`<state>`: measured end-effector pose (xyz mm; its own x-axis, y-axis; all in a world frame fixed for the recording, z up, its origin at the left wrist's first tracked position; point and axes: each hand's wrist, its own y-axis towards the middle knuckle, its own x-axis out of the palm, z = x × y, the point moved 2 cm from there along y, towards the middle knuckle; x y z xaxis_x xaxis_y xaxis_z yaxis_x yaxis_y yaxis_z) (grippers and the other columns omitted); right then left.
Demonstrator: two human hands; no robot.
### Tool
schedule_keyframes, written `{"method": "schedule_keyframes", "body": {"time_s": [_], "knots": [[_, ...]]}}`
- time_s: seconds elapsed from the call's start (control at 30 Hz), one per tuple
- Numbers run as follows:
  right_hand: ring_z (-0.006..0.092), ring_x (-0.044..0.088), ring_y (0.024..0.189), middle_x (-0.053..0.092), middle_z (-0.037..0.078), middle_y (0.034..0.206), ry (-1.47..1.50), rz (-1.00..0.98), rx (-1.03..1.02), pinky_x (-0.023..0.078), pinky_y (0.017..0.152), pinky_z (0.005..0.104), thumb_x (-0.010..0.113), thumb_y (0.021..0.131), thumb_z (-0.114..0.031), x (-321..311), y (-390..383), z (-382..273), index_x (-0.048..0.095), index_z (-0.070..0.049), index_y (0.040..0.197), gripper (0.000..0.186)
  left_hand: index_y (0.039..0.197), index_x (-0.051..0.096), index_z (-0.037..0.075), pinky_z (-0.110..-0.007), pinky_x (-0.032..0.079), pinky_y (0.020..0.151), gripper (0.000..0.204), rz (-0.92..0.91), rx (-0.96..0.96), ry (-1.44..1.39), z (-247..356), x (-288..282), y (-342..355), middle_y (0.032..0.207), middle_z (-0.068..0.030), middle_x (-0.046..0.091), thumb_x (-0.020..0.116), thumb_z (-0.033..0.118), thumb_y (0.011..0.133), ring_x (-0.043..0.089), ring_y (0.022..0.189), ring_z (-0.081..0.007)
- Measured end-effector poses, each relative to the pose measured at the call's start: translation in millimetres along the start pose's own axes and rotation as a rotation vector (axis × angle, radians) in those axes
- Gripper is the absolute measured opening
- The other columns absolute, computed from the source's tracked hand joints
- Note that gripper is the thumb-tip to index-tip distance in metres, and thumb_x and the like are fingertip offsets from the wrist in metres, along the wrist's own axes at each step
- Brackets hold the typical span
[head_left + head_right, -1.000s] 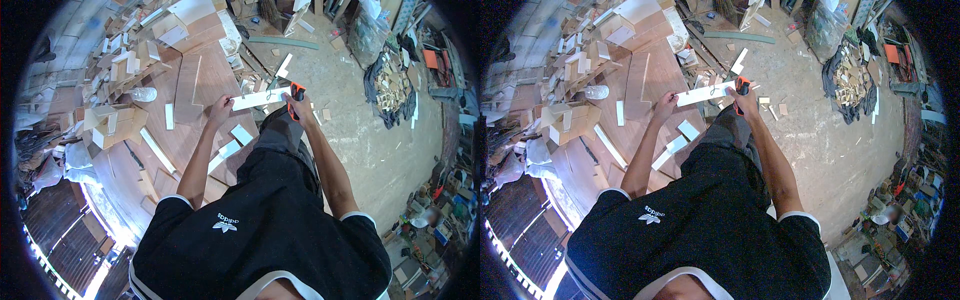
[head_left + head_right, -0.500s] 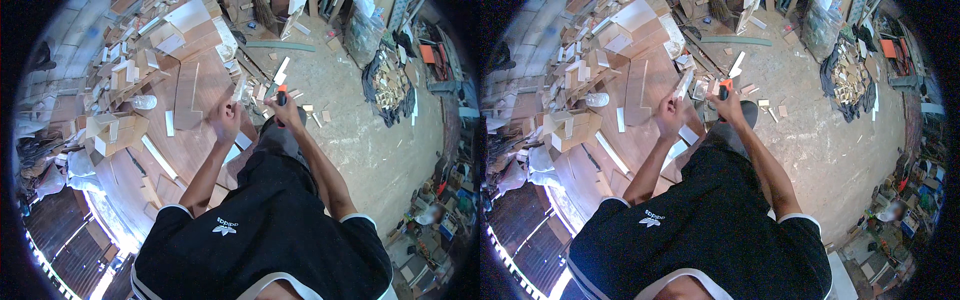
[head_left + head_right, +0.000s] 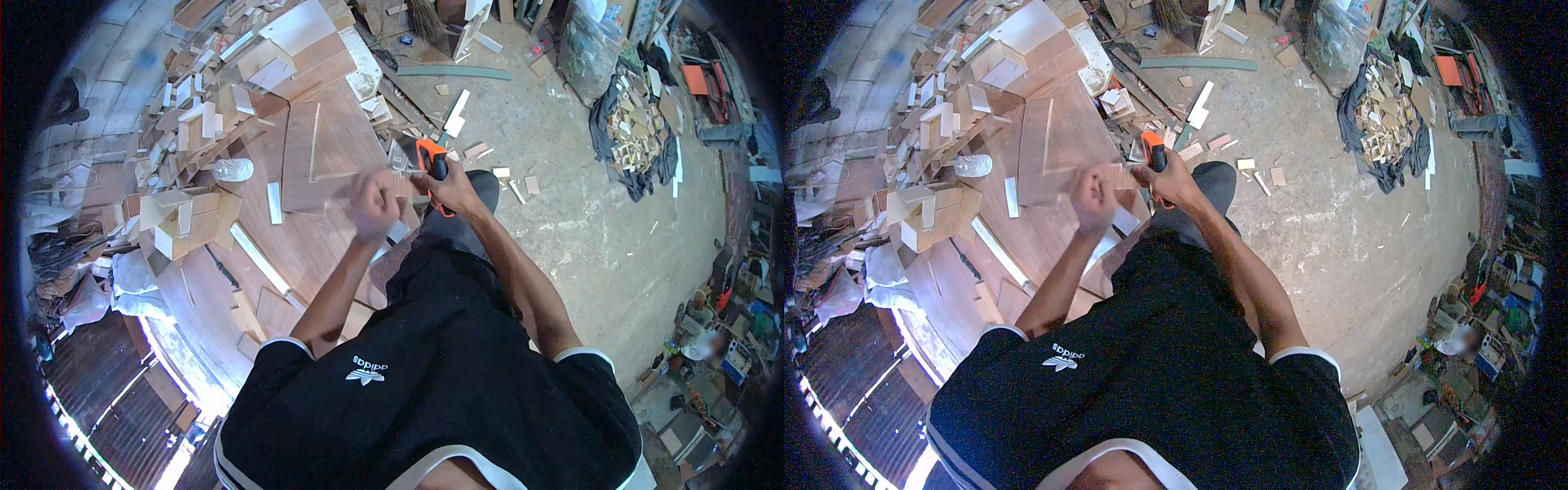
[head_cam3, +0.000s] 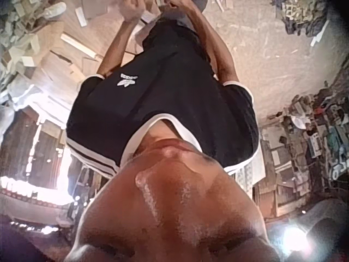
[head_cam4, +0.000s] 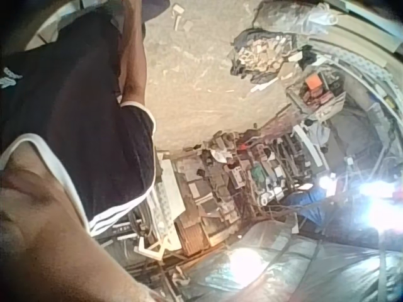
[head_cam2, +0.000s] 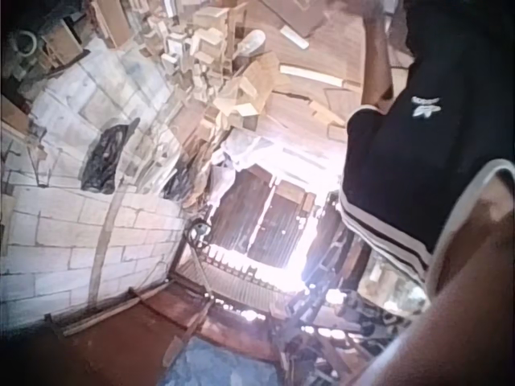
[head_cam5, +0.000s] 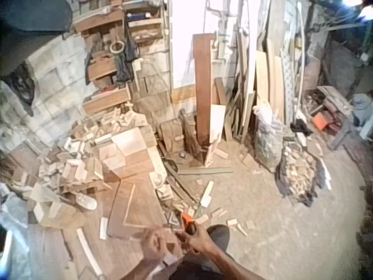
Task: Sawing a small notch into a piece of wood using a hand saw.
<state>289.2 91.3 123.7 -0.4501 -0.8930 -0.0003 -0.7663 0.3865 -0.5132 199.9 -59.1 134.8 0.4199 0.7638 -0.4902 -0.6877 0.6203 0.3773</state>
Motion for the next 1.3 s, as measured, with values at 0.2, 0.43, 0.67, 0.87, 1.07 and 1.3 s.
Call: {"method": "schedule_keyframes", "body": {"time_s": [0.2, 0.43, 0.67, 0.87, 1.07, 1.3], "knots": [[0.009, 0.049, 0.046, 0.057, 0.003, 0.067, -0.007, 0.006, 0.007, 0.039, 0.04, 0.025, 0.07, 0.081, -0.019, -2.4, 10.1, 3.4, 0.052, 0.001, 0.102, 0.034, 0.098, 0.062, 0.003, -0.036, 0.046, 0.081, 0.02, -0.515, -0.383, 0.121, -40.7, -17.0, 24.3, 0.096, -0.0131, 0.062, 0.062, 0.017, 0.084, 0.06, 0.089, -0.0296], [0.0123, 0.055, 0.049, 0.059, 0.006, 0.071, -0.07, 0.119, 0.055, 0.045, 0.041, 0.0285, 0.074, 0.076, -0.019, -12.2, 50.4, 43.3, 0.05, 0.001, 0.1, 0.039, 0.097, 0.063, 0.003, -0.033, 0.047, 0.082, 0.021, -0.477, -0.394, -0.004, -87.6, 4.4, 4.3, 0.096, -0.0111, 0.062, 0.062, 0.021, 0.086, 0.061, 0.091, -0.0241], [0.0162, 0.059, 0.05, 0.06, 0.008, 0.07, -0.177, 0.224, 0.124, 0.046, 0.041, 0.0307, 0.074, 0.076, -0.018, -11.4, 85.8, 92.0, 0.05, 0.001, 0.096, 0.037, 0.096, 0.062, 0.005, -0.037, 0.045, 0.082, 0.016, -0.386, -0.275, 0.371, -112.1, 27.2, -3.8, 0.094, -0.0102, 0.059, 0.061, 0.015, 0.083, 0.057, 0.095, -0.0281], [0.0166, 0.057, 0.047, 0.061, 0.009, 0.072, -0.071, 0.173, 0.133, 0.046, 0.041, 0.0309, 0.072, 0.077, -0.012, -4.1, 85.8, 92.1, 0.051, 0.001, 0.098, 0.032, 0.103, 0.056, 0.005, -0.041, 0.04, 0.09, 0.024, -0.055, -0.229, 0.394, -129.2, 46.0, 7.3, 0.106, -0.0109, 0.058, 0.055, 0.008, 0.079, 0.054, 0.103, -0.0297], [0.015, 0.055, 0.043, 0.059, 0.007, 0.067, -0.055, 0.205, 0.062, 0.043, 0.038, 0.0303, 0.07, 0.08, -0.014, -9.9, 81.4, 78.9, 0.051, 0.001, 0.097, 0.028, 0.116, 0.05, 0.002, -0.044, 0.028, 0.106, 0.038, -0.039, -0.193, 0.538, -124.7, 65.6, 20.6, 0.127, -0.0163, 0.047, 0.052, 0.015, 0.081, 0.04, 0.123, -0.0337], [0.0118, 0.047, 0.041, 0.048, 0.002, 0.057, -0.116, 0.087, 0.134, 0.037, 0.038, 0.0283, 0.062, 0.084, -0.015, -30.9, 19.7, -16.1, 0.049, 0.0, 0.095, 0.022, 0.121, 0.046, -0.001, -0.045, 0.023, 0.11, 0.043, -0.088, -0.342, 0.542, -125.1, 63.8, 15.5, 0.133, -0.0174, 0.04, 0.048, 0.017, 0.082, 0.033, 0.128, -0.0328]]}}
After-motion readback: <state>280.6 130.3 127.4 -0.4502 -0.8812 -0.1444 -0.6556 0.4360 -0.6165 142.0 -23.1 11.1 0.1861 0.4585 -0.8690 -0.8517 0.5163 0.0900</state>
